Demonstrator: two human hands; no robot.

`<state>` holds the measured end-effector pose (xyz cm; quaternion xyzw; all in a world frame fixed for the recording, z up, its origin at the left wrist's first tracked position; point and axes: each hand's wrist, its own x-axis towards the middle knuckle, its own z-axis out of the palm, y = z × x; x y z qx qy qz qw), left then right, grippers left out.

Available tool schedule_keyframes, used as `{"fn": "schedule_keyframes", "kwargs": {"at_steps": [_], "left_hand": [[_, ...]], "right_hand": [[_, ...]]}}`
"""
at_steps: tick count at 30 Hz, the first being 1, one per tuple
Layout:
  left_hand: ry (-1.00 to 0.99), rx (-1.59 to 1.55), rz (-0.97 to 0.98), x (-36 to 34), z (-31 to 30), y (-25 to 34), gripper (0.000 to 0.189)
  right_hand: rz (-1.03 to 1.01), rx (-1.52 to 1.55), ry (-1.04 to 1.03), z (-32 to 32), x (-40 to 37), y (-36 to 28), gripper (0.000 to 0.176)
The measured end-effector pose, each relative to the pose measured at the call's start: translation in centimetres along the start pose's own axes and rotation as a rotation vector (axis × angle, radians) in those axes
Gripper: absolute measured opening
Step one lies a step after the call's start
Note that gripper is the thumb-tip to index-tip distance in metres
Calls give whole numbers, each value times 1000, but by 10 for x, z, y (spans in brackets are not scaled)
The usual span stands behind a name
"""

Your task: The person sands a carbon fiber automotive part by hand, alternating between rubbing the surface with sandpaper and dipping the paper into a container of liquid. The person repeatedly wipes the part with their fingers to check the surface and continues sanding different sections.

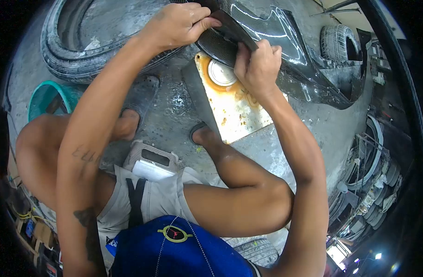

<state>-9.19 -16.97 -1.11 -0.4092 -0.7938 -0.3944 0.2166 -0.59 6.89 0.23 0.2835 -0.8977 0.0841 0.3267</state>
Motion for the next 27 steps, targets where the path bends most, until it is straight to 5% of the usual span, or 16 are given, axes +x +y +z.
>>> {"fn": "schedule_keyframes", "kwargs": {"at_steps": [18, 27], "left_hand": [[61, 66, 144, -2, 16, -13, 24], [211, -116, 5, 6, 11, 3, 25]], "right_hand": [[-54, -68, -88, -1, -1, -3, 24], [10, 193, 258, 8, -7, 6, 31]]}}
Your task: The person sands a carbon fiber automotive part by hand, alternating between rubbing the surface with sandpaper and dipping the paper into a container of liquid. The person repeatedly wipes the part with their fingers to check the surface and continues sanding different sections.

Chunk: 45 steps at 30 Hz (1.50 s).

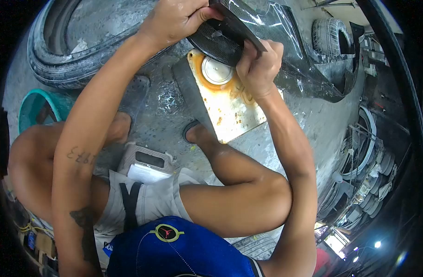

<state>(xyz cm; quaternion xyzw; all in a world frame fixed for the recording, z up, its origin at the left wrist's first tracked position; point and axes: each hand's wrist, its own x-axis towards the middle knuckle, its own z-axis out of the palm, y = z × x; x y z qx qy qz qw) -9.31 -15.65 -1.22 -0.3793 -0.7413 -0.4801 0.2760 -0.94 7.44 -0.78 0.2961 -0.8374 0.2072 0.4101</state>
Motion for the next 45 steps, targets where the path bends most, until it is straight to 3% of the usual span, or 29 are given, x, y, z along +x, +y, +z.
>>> {"fn": "schedule_keyframes", "kwargs": {"at_steps": [3, 19, 30, 42, 45], "left_hand": [[14, 13, 2, -3, -3, 0, 23], [-138, 19, 82, -4, -6, -14, 17], [-270, 63, 64, -4, -8, -20, 18], [-280, 71, 66, -4, -8, -25, 16], [-264, 24, 49, 3, -14, -20, 19]], "right_hand": [[-92, -113, -49, -3, 9, -3, 33], [-100, -173, -180, -2, -6, 5, 48], [-72, -255, -309, -4, 9, -10, 27], [25, -283, -396, -1, 9, -12, 16], [75, -259, -325, 2, 8, -8, 14]]}}
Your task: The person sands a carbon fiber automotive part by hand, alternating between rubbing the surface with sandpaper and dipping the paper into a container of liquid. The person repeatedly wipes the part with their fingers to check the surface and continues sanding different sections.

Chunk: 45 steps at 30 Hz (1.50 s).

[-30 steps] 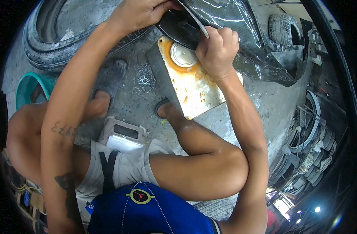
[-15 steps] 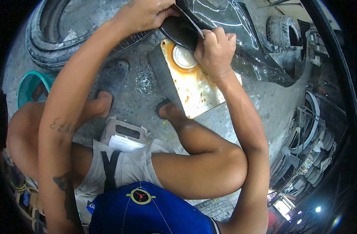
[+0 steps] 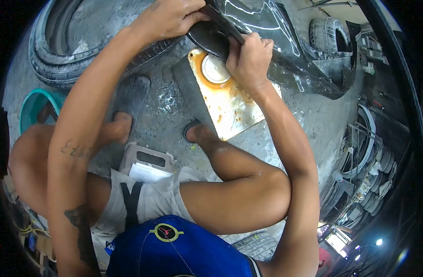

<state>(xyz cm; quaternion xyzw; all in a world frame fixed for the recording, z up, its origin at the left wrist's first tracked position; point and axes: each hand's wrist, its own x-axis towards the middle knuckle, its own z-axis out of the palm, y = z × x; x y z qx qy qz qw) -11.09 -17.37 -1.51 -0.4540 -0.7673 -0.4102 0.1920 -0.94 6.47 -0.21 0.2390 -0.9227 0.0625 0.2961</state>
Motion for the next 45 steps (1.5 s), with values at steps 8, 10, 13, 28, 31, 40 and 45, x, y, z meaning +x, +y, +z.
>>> {"fn": "schedule_keyframes", "kwargs": {"at_steps": [8, 10, 13, 28, 31, 40, 45], "left_hand": [[77, -128, -102, 8, -6, 22, 28], [69, -129, -138, 7, -7, 27, 26], [99, -134, -198, 3, -5, 36, 23], [135, -145, -515, -8, 6, 42, 30], [336, -605, -665, 4, 16, 72, 29], [80, -900, -989, -19, 5, 132, 19], [193, -338, -416, -38, 33, 127, 26]], "right_hand": [[183, 404, 260, -9, 10, 18, 18], [71, 409, 193, -15, 20, 23, 20], [44, 331, 134, -19, 25, 23, 26], [356, 745, 261, -21, 26, 6, 20], [440, 953, 207, -45, 33, -6, 20], [564, 998, 350, -78, 38, -10, 22], [489, 758, 179, -54, 18, 19, 20]]}}
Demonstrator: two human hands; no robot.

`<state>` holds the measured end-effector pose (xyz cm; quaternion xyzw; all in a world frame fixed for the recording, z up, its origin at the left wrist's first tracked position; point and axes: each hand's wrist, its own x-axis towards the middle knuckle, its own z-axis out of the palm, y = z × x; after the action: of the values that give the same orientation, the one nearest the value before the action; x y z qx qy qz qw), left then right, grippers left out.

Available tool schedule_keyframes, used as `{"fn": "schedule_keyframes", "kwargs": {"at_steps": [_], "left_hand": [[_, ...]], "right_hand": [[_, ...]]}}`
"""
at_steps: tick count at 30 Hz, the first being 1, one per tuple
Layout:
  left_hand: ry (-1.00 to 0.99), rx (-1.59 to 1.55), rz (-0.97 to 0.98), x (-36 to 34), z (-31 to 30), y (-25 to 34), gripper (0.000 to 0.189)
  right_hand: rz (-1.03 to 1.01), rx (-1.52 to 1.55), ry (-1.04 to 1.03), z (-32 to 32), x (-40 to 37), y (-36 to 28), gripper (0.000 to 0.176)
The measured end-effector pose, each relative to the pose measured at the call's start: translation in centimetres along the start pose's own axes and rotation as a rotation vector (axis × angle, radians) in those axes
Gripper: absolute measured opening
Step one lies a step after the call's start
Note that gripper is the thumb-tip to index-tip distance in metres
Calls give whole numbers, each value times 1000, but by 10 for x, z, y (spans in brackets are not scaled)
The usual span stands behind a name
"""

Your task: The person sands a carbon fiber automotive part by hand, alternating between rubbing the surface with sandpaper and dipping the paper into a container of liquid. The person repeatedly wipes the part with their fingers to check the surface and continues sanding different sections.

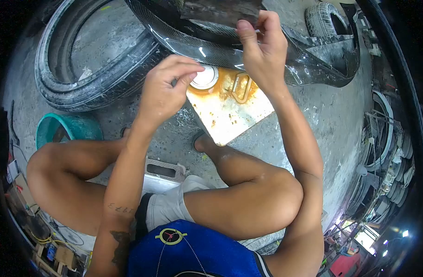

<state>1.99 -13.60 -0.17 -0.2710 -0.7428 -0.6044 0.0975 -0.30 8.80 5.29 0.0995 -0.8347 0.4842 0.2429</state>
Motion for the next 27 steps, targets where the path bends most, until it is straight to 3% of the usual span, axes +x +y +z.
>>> {"fn": "schedule_keyframes", "kwargs": {"at_steps": [1, 3, 4, 7, 9, 13, 16, 23, 26, 27], "left_hand": [[-2, -1, -4, -3, 6, 3, 26], [-196, -27, -125, -12, 19, 19, 27], [-426, 182, -141, -11, 16, 35, 23], [-502, 235, -48, -19, 33, 40, 17], [-425, 210, 31, -18, 39, 34, 14], [125, 339, 212, 27, 36, 14, 30], [217, 550, 388, 70, 22, -18, 29], [13, 564, 610, 82, 2, -42, 10], [-49, 601, 539, 65, 2, -37, 13], [88, 538, 443, 54, 6, -45, 15]], "right_hand": [[5, 0, -1, -2, -1, 3, 20], [54, 105, -36, -3, 0, 6, 19], [36, 90, -15, -1, 3, 3, 19], [85, 84, -23, -1, 7, 2, 18], [63, 92, 1, 0, 8, 2, 17], [-3, 86, 100, -6, 13, 1, 17], [-28, 73, 135, -12, 15, -2, 18], [116, 232, 245, -4, 14, -17, 5], [142, 214, 246, -4, 12, -15, 7], [154, 219, 268, -4, 14, -12, 8]]}}
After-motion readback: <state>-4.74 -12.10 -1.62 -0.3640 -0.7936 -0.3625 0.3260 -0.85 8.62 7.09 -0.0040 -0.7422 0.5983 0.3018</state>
